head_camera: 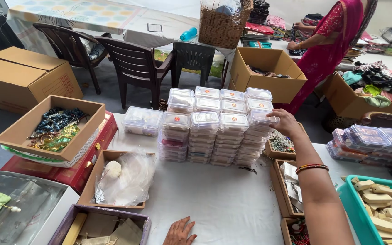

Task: The person picks up a beaded necklace, places it into a small plastic bag, then into a cloth pouch, and finally into a clear plastic container. The person repeats this process with a second necklace.

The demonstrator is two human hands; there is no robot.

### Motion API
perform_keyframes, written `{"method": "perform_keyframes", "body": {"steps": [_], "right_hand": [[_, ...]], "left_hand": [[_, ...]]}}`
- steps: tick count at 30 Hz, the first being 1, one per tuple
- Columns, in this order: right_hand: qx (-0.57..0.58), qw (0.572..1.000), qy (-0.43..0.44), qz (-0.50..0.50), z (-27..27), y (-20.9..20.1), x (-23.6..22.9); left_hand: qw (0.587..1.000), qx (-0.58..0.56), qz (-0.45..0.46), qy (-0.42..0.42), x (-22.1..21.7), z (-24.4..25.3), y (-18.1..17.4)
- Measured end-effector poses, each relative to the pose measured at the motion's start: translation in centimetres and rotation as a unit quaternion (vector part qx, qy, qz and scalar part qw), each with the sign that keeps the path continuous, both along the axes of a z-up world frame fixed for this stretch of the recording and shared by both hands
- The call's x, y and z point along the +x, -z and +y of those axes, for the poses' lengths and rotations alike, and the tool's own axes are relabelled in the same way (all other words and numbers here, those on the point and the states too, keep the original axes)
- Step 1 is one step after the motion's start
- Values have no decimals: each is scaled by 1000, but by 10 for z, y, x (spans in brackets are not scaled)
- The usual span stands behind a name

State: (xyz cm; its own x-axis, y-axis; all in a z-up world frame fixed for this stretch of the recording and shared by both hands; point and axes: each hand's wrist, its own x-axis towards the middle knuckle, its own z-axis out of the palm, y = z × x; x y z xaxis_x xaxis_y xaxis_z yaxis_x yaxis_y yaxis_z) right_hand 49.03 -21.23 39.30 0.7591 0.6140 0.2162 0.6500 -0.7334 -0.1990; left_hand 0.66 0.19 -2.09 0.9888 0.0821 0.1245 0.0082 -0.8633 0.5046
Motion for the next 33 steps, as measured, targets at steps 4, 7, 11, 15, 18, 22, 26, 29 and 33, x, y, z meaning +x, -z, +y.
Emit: {"method": "perform_keyframes", "body": {"steps": [4, 7, 11, 15, 18, 22, 26, 29, 33], "right_hand": [[48, 998, -23, -37, -3, 17, 2], [108, 980, -42, -159, -4, 8, -47], [274, 935, 13, -224, -1, 122, -128], [123, 962, -228, -88, -17, 235, -235], [62, 979, -173, 90, -33, 257, -273], [144, 976, -57, 153, -74, 280, -206], [212, 975, 3, 66, -120, 249, -98], [189, 965, 172, 57, -142, 223, -35], [154, 974, 168, -2, -147, 191, 19]], "left_hand": [[999, -10, 34, 0, -7, -1, -28], [1000, 0, 25, -17, -11, -7, -50], [998, 6, 49, -35, -17, -13, -84], [999, 25, -10, -35, -23, -14, -96], [998, 31, -26, -40, -23, -15, -97], [998, 27, -10, -53, -22, -17, -104], [997, 36, -9, -61, -20, -19, -98], [997, 52, -11, -63, -18, -21, -97], [994, 77, 18, -75, -13, -23, -95]]}}
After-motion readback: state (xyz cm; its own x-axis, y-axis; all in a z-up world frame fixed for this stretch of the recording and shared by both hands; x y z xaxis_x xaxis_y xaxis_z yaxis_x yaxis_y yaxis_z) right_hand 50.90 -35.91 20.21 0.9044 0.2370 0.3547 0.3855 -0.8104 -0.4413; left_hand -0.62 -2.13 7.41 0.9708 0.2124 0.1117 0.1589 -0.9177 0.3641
